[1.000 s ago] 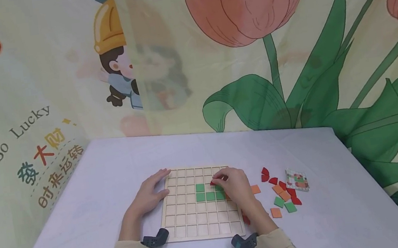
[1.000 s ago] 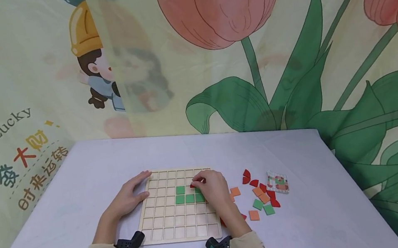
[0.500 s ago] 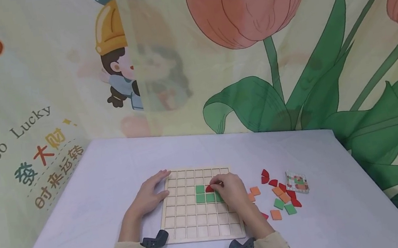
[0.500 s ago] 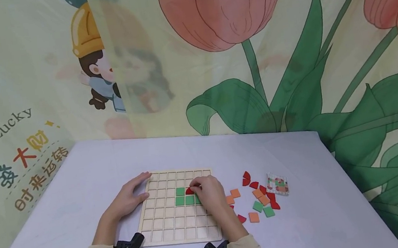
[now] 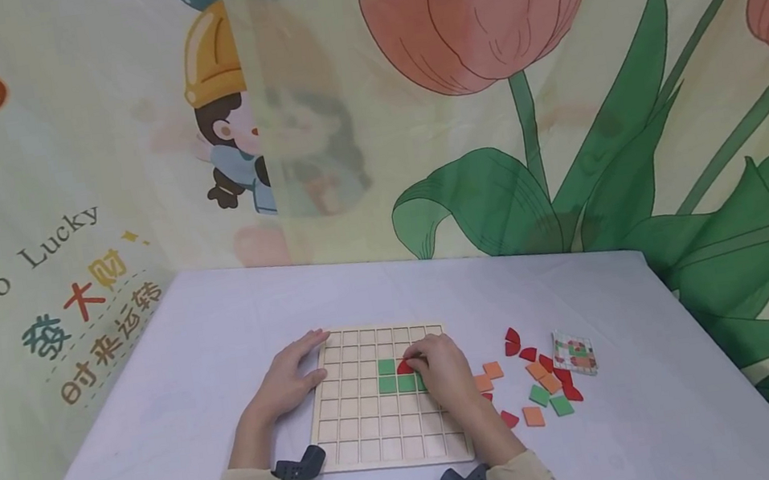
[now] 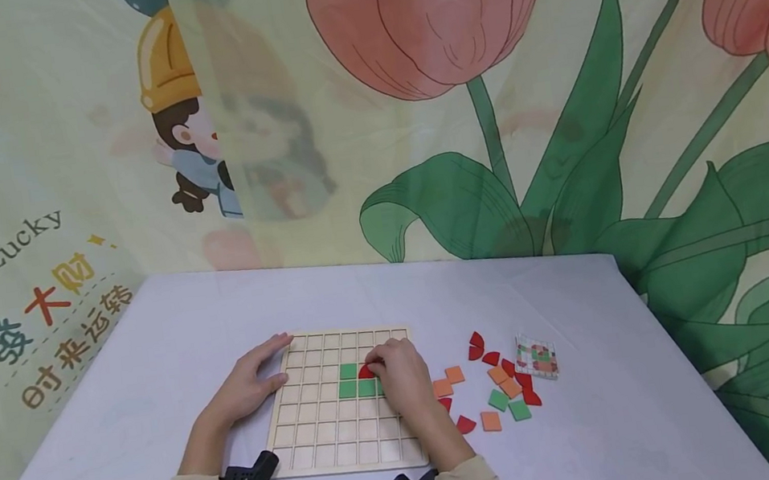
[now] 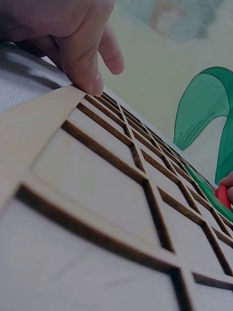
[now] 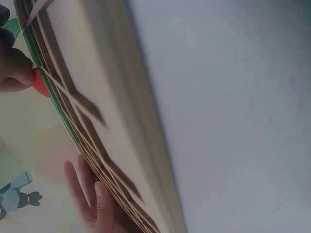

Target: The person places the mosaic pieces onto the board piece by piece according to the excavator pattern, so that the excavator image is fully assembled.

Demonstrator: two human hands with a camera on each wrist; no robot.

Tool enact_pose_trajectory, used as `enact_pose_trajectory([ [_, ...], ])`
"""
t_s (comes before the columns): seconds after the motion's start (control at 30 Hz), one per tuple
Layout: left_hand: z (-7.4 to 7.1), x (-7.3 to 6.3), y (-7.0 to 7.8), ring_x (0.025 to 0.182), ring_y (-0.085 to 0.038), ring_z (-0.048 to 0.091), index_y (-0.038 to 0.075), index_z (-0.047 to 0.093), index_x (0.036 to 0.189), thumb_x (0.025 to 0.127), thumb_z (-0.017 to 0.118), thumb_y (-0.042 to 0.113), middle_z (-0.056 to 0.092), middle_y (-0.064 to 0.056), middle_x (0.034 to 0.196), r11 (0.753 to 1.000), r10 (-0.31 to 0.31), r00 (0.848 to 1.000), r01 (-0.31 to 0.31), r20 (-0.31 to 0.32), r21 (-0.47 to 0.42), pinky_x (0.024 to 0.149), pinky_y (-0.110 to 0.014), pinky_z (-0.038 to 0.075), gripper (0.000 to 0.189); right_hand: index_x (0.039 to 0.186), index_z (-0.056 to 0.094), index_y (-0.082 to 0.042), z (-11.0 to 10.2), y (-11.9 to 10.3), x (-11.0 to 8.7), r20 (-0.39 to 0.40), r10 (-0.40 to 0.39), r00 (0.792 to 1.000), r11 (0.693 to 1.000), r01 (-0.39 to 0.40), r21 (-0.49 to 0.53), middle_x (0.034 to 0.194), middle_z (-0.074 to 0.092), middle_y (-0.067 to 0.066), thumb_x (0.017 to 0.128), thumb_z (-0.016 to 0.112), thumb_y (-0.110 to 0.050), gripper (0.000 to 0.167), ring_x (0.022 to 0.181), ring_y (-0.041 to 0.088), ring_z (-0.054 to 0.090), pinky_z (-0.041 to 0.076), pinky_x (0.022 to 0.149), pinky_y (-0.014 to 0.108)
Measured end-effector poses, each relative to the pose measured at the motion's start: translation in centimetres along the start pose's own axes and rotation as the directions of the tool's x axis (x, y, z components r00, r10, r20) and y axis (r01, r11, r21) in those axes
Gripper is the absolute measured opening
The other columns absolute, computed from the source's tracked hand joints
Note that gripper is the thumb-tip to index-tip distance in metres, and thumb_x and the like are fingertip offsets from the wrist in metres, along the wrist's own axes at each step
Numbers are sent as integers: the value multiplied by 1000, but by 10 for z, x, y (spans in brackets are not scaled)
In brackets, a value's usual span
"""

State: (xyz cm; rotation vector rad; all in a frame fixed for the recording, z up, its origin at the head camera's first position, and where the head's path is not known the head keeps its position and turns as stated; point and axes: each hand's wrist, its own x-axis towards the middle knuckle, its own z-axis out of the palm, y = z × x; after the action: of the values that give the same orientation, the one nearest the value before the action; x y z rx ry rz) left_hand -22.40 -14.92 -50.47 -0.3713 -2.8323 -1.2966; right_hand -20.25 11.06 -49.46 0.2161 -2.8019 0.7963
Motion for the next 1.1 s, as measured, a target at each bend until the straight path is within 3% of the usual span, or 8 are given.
enact_pose_trajectory([
  [0.4, 2, 0, -1, 142, -32, 30, 17, 47, 140, 83, 65, 15, 40, -8, 150, 1000, -15, 1000, 15, 4, 10, 116, -56, 22, 61, 85, 76, -21, 3, 1, -4, -13, -2, 1000, 999, 1, -42, 90, 63, -7, 79, 75, -10, 12, 89, 11, 56, 55, 73, 27],
  [0.53, 1, 0, 0, 142, -32, 30, 16, 46, 141, 83, 65, 15, 39, -9, 151, 1000, -19, 1000, 19, 10, 8, 116, -56, 22, 61, 88, 76, -21, -3, 4, -1, 16, -7, 1000, 999, 7, -38, 91, 63, -7, 81, 75, -13, 11, 90, 12, 56, 54, 74, 27],
  [0.63, 1, -1, 1, 142, -33, 30, 15, 45, 141, 83, 65, 15, 39, -10, 151, 1000, -11, 1000, 11, 9, 11, 116, -56, 22, 62, 93, 76, -20, -16, 12, 4, 59, 39, 998, 999, -38, -7, 95, 64, -4, 83, 73, -15, 11, 93, 14, 57, 55, 79, 30],
  [0.87, 1, 0, -2, 141, -34, 31, 14, 47, 140, 82, 66, 14, 40, -10, 150, 1000, 6, 1000, -6, -3, 0, 116, -56, 23, 61, 110, 70, -18, -59, 57, 13, 155, 268, 951, 961, -276, 33, 114, 62, 6, 88, 68, -20, 23, 103, 22, 56, 54, 91, 44],
  [1.1, 2, 0, -4, 141, -34, 31, 15, 47, 140, 82, 66, 14, 40, -10, 150, 1000, 4, 1000, -4, 5, -2, 116, -56, 23, 61, 126, 60, -8, -83, 104, 4, 94, 319, 943, 948, -315, -53, 114, 58, 18, 86, 70, -16, 42, 100, 28, 54, 53, 92, 48],
])
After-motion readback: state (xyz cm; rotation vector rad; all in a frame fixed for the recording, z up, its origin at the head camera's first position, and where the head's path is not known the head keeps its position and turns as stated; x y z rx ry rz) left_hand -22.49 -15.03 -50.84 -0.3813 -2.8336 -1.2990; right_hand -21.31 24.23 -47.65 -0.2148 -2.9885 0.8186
